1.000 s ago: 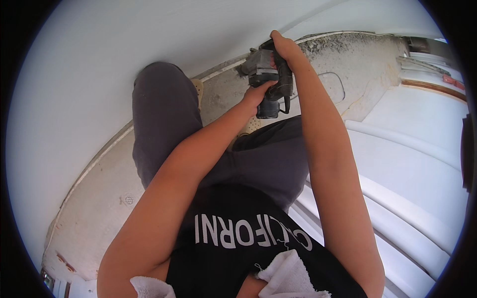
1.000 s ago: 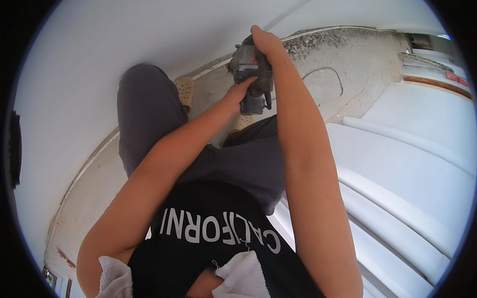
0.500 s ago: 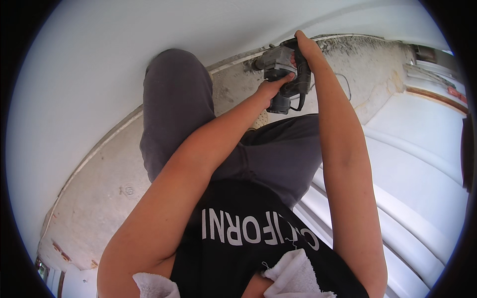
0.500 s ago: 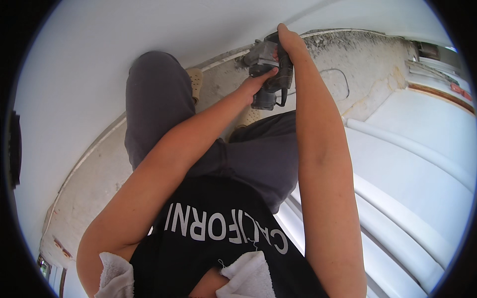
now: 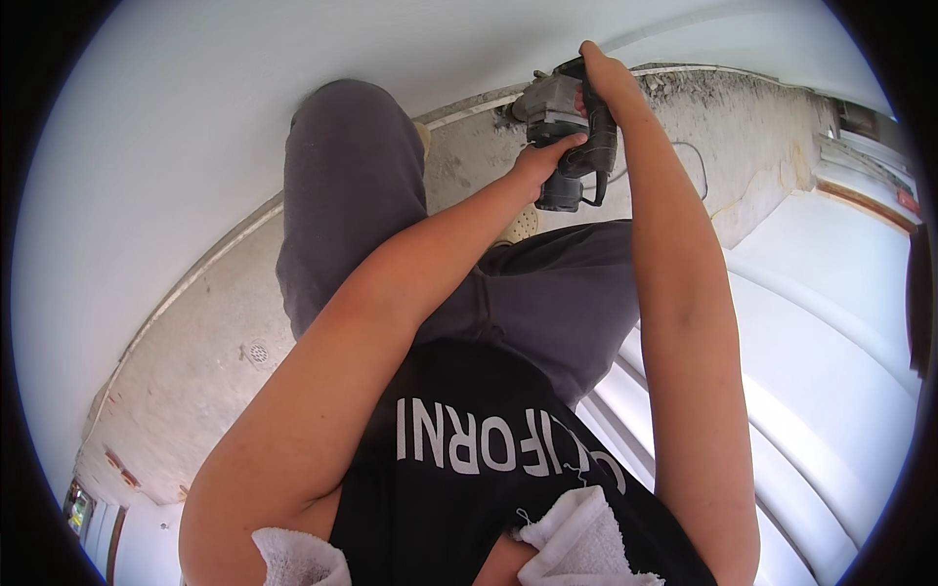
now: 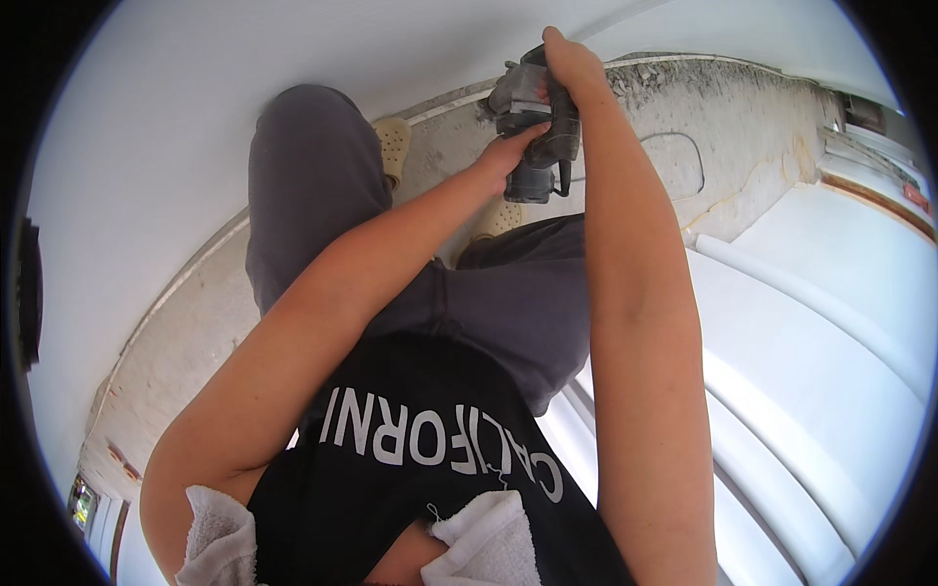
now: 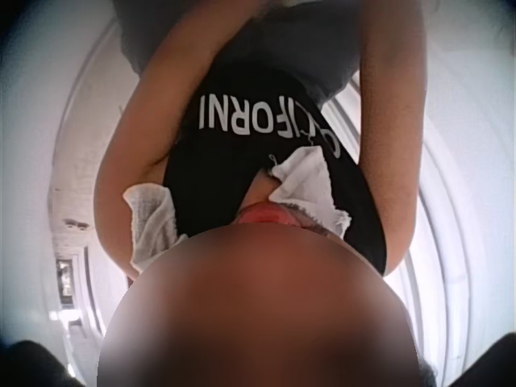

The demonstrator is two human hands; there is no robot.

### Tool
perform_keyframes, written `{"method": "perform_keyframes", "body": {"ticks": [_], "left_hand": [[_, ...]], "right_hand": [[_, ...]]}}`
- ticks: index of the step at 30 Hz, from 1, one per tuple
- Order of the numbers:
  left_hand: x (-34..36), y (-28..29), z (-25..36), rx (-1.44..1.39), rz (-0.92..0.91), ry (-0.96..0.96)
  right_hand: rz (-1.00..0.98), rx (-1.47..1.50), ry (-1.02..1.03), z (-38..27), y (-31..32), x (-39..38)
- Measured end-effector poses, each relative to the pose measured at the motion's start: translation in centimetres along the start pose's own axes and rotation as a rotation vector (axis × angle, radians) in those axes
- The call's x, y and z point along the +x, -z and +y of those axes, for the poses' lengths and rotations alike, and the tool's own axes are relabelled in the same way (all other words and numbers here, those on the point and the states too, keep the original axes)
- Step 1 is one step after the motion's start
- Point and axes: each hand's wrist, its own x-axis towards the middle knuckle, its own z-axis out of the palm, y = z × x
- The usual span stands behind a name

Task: The person kneels on the floor and uses an angle grinder to remove material along the junction between a white wall and the floor. The tool is guided along the seam, producing dust and debris as the person progresses along the edge.

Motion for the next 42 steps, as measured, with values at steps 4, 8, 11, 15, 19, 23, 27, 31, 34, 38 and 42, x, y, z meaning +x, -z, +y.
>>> {"method": "perform_keyframes", "body": {"ticks": [4, 8, 11, 15, 19, 23, 27, 31, 34, 38, 42], "left_hand": [[0.2, 0.1, -0.2, 0.036, -0.009, -0.017], [0.5, 0.3, -0.8, -0.014, 0.002, -0.015], [0.7, 0.3, -0.8, -0.071, -0.001, -0.026], [0.4, 0.1, -0.6, -0.03, -0.03, -0.044], [0.2, 0.1, -0.4, 0.006, -0.007, -0.047], [0.3, 0.3, -0.7, 0.009, -0.025, -0.068], [0.2, 0.4, -1.1, 0.009, -0.042, -0.086], [-0.1, 0.5, -0.9, 0.01, -0.059, -0.076], [-0.3, 0.5, -0.8, 0.039, -0.063, -0.083], [-0.1, 0.6, -0.9, 0.074, -0.071, -0.062], [0.2, 1.1, -1.5, 0.101, -0.072, -0.076]], "right_hand": [[0.022, -0.042, 0.067, 0.1, -0.5, 0.2], [0.041, -0.239, 0.049, 0.2, -0.9, 0.9], [-0.015, -0.216, -0.052, 0.4, -0.9, 1.4], [0.094, -0.194, 0.165, 0.7, -0.6, 2.0], [0.051, -0.173, 0.102, 0.9, -0.6, 2.2], [0.067, -0.273, 0.033, 0.9, -0.9, 1.2], [0.046, -0.218, -0.047, 0.5, -1.1, -0.2], [0.071, -0.199, -0.024, 0.2, -1.3, -0.9], [0.082, -0.11, -0.052, 0.4, -1.1, -1.2], [0.086, -0.134, -0.056, 0.9, -1.0, -1.3], [0.069, -0.204, -0.016, 1.6, -1.1, -1.4]]}}
